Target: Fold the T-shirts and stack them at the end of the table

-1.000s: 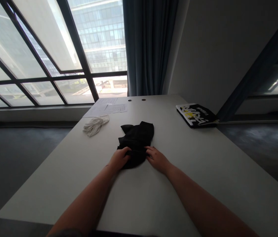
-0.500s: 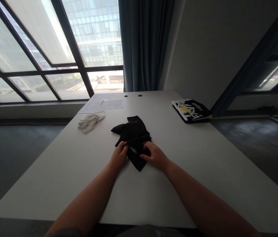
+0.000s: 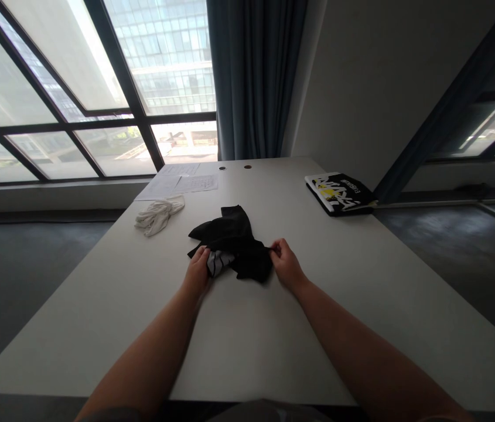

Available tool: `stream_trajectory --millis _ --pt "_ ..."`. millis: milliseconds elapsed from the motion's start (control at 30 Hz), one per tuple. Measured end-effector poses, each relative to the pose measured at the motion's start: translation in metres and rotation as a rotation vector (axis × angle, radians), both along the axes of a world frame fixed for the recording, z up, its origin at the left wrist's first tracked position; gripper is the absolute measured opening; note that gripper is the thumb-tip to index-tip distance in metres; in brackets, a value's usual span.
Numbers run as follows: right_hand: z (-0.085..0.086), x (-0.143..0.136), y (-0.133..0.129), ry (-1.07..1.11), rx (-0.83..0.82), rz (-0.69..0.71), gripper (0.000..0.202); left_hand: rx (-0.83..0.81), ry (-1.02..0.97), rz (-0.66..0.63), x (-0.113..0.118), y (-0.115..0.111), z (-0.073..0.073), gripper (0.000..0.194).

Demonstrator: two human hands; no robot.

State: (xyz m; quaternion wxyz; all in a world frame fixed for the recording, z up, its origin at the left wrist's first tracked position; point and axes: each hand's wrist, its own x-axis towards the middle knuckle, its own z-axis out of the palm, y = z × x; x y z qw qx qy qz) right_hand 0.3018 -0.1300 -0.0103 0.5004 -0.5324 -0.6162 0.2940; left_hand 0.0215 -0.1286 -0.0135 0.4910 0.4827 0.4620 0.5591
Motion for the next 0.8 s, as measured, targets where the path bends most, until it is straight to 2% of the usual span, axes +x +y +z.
stream_trajectory --millis 100,200,233,367,433,533,667,733,800 --pt "0.000 0.001 0.003 0.292 -0.149 0.016 0.018 0.113 0.244 -0.057 -0.016 0.002 0.008 0.030" --pt "0.002 0.004 0.000 0.388 -0.211 0.083 0.024 0.231 0.468 -0.111 -0.031 0.001 0.016 0.026" --pt "0.004 0.005 -0.001 0.398 -0.222 0.095 0.026 0.260 0.509 -0.153 -0.033 -0.001 0.019 0.028" --pt "0.011 0.002 -0.006 0.534 -0.319 0.162 0.035 0.331 0.722 -0.388 -0.026 -0.011 0.021 0.071" --pt "0.018 0.002 -0.006 0.604 -0.365 0.247 0.043 0.322 0.747 -0.423 -0.019 -0.012 0.019 0.062" --pt "0.032 0.015 -0.006 0.645 -0.445 0.439 0.054 0.198 0.558 -0.330 -0.017 -0.007 0.014 0.032" --pt "0.054 0.061 -0.021 0.666 -0.558 0.744 0.064 0.077 0.039 -0.025 -0.040 0.000 0.020 0.031" --pt "0.060 0.085 -0.029 0.725 -0.495 0.747 0.056 0.027 -0.107 -0.007 -0.055 0.001 0.027 0.030" --pt "0.061 0.102 -0.028 0.762 -0.404 0.654 0.045 -0.015 -0.133 -0.041 -0.068 0.002 0.032 0.033"
